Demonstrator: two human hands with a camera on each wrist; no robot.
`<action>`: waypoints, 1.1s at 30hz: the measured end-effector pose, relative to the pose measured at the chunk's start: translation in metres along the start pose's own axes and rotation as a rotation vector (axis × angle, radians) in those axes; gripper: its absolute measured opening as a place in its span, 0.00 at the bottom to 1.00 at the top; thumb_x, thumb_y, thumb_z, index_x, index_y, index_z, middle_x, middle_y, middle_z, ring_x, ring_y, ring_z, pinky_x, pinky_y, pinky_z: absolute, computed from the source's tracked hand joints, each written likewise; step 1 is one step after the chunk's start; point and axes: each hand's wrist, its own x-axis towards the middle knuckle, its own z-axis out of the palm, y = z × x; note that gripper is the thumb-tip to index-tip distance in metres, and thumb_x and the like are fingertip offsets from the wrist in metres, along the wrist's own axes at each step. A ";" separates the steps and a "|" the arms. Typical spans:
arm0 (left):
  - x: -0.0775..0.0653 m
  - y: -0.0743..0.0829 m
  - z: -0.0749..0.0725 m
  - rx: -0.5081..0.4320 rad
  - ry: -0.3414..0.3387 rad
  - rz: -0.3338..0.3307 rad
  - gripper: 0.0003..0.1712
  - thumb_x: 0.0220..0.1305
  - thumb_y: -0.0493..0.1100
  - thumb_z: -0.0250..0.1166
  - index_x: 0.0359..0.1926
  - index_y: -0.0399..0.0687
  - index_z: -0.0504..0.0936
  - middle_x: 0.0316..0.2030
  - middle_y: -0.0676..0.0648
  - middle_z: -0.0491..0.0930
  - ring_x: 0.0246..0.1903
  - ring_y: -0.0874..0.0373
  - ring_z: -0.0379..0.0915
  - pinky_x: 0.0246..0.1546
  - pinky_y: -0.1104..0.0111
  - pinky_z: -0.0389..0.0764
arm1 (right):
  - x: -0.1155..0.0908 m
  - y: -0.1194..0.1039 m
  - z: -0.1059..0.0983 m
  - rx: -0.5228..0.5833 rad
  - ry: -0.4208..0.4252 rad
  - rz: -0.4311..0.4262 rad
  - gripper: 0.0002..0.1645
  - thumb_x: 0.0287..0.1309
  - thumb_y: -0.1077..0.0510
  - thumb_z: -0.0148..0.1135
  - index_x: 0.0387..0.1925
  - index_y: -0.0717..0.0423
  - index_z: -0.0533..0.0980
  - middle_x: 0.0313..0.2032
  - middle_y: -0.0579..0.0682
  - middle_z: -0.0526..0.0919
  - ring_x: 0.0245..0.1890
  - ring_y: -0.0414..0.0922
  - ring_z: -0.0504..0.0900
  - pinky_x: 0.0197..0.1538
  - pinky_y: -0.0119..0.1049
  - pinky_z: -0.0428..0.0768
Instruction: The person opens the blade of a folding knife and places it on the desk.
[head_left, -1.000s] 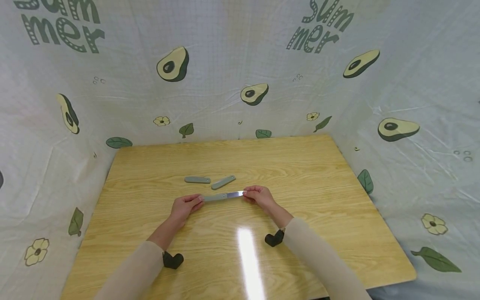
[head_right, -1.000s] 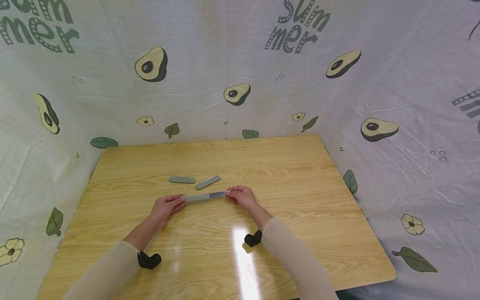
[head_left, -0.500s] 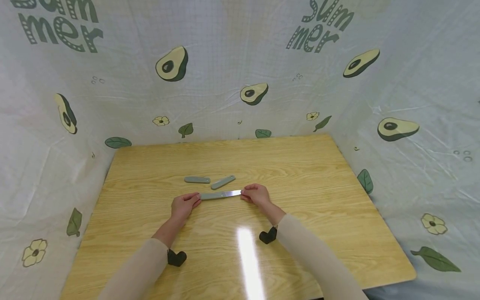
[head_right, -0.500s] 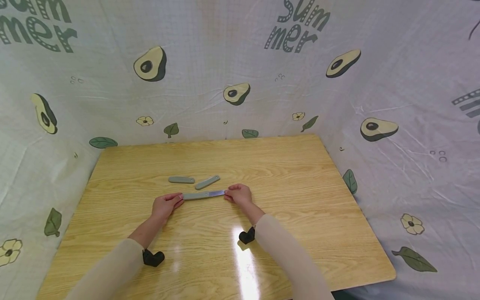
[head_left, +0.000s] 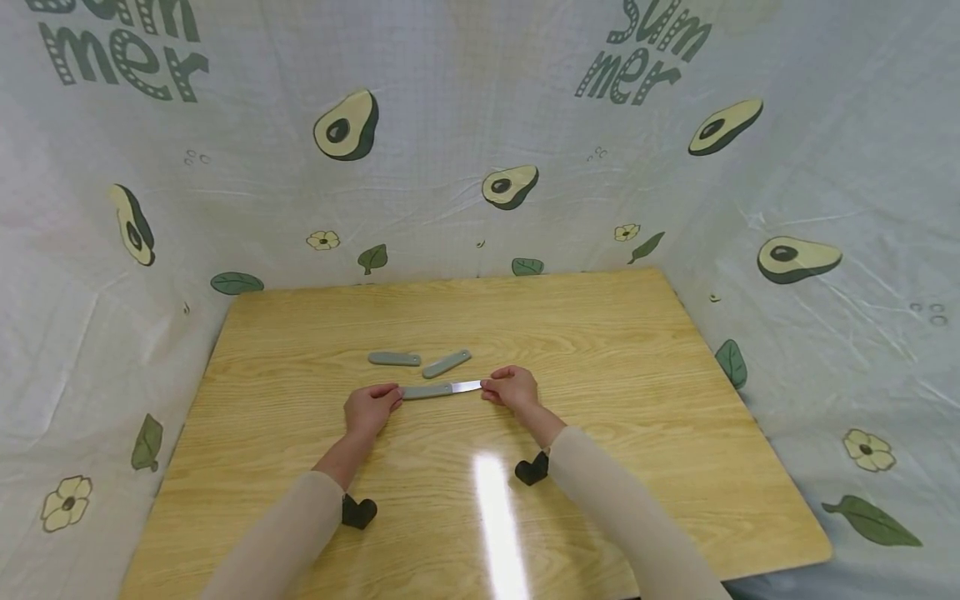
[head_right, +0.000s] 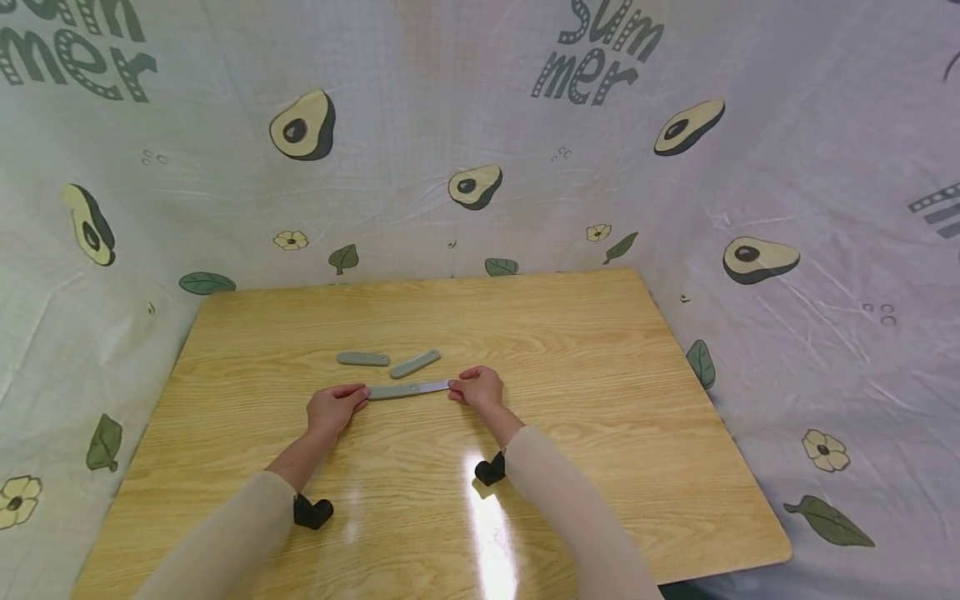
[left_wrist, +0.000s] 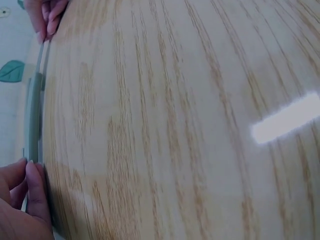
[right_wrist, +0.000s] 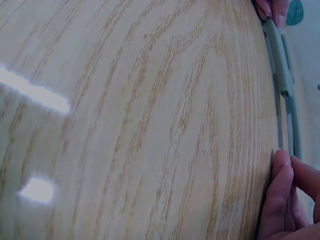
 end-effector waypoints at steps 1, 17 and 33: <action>0.000 0.000 0.000 -0.002 -0.001 0.001 0.19 0.63 0.38 0.66 0.53 0.33 0.81 0.50 0.35 0.82 0.42 0.56 0.85 0.40 0.75 0.86 | 0.000 0.000 0.000 -0.003 0.000 -0.002 0.14 0.55 0.65 0.68 0.43 0.65 0.76 0.34 0.59 0.87 0.23 0.39 0.86 0.31 0.27 0.87; -0.002 -0.002 0.003 0.035 0.034 0.025 0.19 0.62 0.37 0.66 0.53 0.35 0.81 0.45 0.35 0.83 0.35 0.62 0.84 0.38 0.76 0.86 | 0.001 0.001 0.001 0.007 0.010 -0.001 0.14 0.54 0.66 0.69 0.43 0.66 0.77 0.36 0.61 0.87 0.22 0.39 0.86 0.32 0.29 0.87; -0.002 -0.001 0.003 0.042 0.050 0.022 0.20 0.61 0.36 0.67 0.54 0.35 0.81 0.40 0.39 0.81 0.35 0.61 0.84 0.36 0.79 0.86 | 0.003 0.003 0.000 0.012 0.013 0.003 0.16 0.53 0.66 0.69 0.44 0.64 0.76 0.31 0.56 0.87 0.20 0.38 0.85 0.30 0.27 0.87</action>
